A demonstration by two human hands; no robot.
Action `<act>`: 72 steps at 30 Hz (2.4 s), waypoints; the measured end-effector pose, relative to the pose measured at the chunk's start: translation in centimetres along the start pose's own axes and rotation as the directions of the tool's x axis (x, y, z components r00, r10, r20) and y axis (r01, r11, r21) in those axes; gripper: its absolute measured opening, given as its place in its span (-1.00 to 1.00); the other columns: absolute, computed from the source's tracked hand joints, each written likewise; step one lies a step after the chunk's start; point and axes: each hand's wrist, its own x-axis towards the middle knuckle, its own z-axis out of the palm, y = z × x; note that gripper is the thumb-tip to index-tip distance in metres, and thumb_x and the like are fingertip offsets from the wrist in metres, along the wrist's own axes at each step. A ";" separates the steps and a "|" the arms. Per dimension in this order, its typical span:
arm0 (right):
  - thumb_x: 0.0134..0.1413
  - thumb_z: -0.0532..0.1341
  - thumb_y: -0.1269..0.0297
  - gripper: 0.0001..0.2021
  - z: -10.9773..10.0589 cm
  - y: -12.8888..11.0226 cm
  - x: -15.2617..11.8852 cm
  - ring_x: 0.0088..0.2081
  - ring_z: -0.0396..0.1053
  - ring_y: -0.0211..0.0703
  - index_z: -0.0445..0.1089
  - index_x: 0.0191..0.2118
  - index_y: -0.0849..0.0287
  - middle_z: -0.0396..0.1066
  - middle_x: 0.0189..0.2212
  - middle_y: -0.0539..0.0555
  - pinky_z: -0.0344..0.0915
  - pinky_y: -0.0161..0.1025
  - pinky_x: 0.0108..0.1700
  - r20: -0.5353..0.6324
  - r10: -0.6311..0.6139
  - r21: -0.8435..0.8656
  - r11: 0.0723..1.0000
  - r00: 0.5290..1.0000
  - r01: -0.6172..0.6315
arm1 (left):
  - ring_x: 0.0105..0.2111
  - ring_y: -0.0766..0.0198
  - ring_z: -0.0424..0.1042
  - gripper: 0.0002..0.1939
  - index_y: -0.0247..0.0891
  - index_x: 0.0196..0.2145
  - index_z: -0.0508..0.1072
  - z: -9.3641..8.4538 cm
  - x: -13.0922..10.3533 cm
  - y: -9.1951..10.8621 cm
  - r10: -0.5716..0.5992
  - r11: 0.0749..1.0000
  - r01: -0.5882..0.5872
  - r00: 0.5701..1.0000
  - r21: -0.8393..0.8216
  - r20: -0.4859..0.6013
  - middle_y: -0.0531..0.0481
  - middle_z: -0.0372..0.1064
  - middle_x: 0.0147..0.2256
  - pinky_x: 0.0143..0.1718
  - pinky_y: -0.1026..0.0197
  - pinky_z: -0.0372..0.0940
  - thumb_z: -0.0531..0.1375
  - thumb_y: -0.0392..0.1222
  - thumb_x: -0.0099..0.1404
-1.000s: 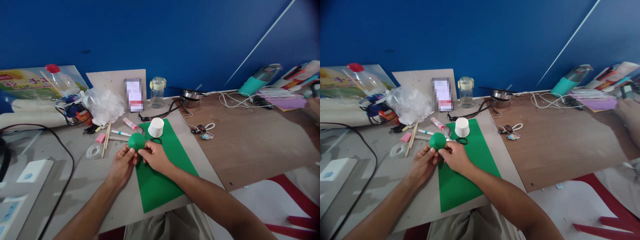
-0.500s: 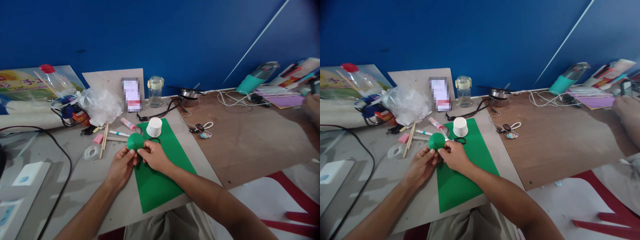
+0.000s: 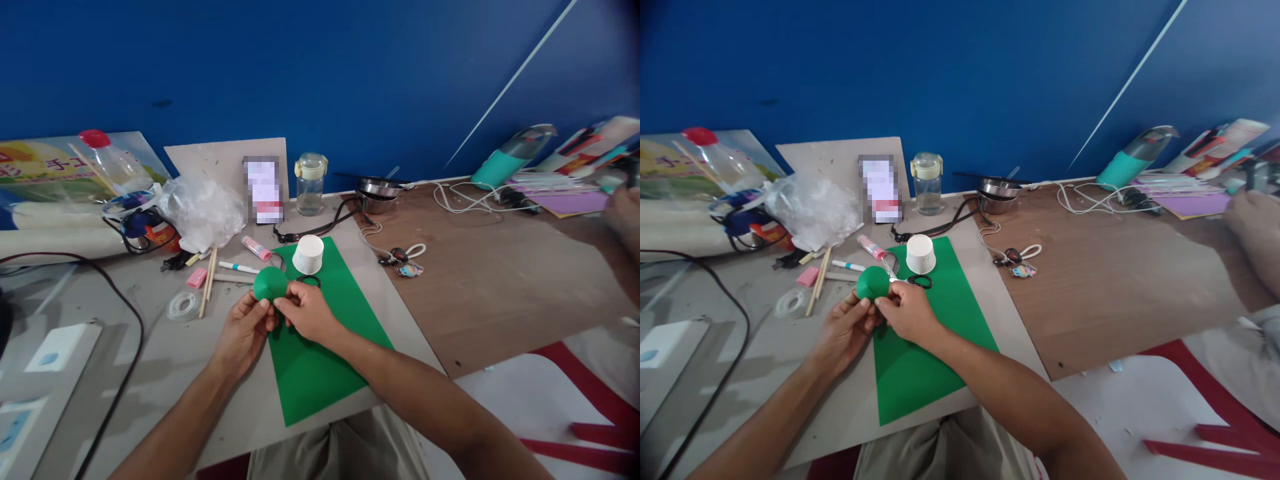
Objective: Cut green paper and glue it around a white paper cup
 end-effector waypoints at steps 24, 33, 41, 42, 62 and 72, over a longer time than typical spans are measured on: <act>-0.04 0.17 0.39 -0.75 0.4 0.7 0.2 -0.62 0.12 -0.36 0.11 -0.62 0.16 0.19 -0.73 -0.11 -0.01 -0.39 -0.56 -0.008 -0.112 -0.245 0.964 0.994 0.107 | -0.71 0.54 0.01 -0.72 -0.31 -0.55 0.31 0.3 0.4 0.0 -0.058 0.993 0.060 0.998 -0.102 0.020 0.22 0.12 -0.71 -0.60 0.40 0.08 0.38 -0.22 0.01; -0.03 0.17 0.36 -0.82 0.8 0.7 -0.1 -0.64 0.18 -0.35 0.18 -0.57 0.17 0.23 -0.68 -0.10 0.06 -0.40 -0.59 0.047 -0.065 -0.112 0.991 0.997 0.070 | -0.72 0.54 -0.02 -0.66 -0.28 -0.57 0.23 -0.3 0.5 -0.1 -0.046 0.991 0.046 0.999 -0.128 0.002 0.25 0.05 -0.71 -0.62 0.40 0.10 0.38 -0.25 0.00; -0.03 0.18 0.43 -0.83 1.1 0.3 -0.1 -0.70 0.16 -0.37 0.20 -0.56 0.17 0.19 -0.73 -0.14 0.10 -0.42 -0.64 0.089 0.045 0.113 0.992 0.995 -0.055 | -0.71 0.51 -0.03 -0.73 -0.26 -0.52 0.28 -0.4 0.3 0.0 -0.047 0.986 0.054 0.998 -0.156 0.045 0.26 0.06 -0.69 -0.59 0.34 0.21 0.36 -0.27 0.05; -0.03 0.19 0.43 -0.83 1.1 0.2 -0.1 -0.70 0.16 -0.38 0.20 -0.56 0.18 0.19 -0.73 -0.14 0.10 -0.42 -0.64 0.088 0.044 0.116 0.992 0.995 -0.054 | -0.71 0.51 -0.02 -0.74 -0.27 -0.52 0.30 -0.3 0.3 0.1 -0.047 0.988 0.053 0.998 -0.147 0.043 0.26 0.06 -0.70 -0.59 0.34 0.22 0.37 -0.26 0.03; -0.04 0.18 0.37 -0.85 1.1 0.6 -0.3 -0.62 0.19 -0.34 0.24 -0.56 0.18 0.21 -0.68 -0.09 0.07 -0.40 -0.58 0.047 -0.041 -0.081 0.996 0.998 0.045 | -0.63 0.49 0.24 -0.78 -0.32 -0.40 0.54 -0.6 0.6 0.1 -0.069 0.992 0.075 0.996 -0.098 0.059 0.10 0.34 -0.61 -0.58 0.44 0.23 0.42 -0.23 -0.04; -0.03 0.17 0.39 -0.82 1.0 0.6 -0.3 -0.57 0.13 -0.34 0.21 -0.59 0.18 0.22 -0.66 -0.08 0.02 -0.37 -0.52 0.011 -0.137 -0.243 0.960 0.991 0.135 | -0.68 0.53 0.15 -0.78 -0.35 -0.50 0.50 0.0 0.3 0.3 -0.069 0.991 0.070 0.998 -0.113 0.013 0.14 0.27 -0.67 -0.63 0.46 0.17 0.44 -0.25 -0.09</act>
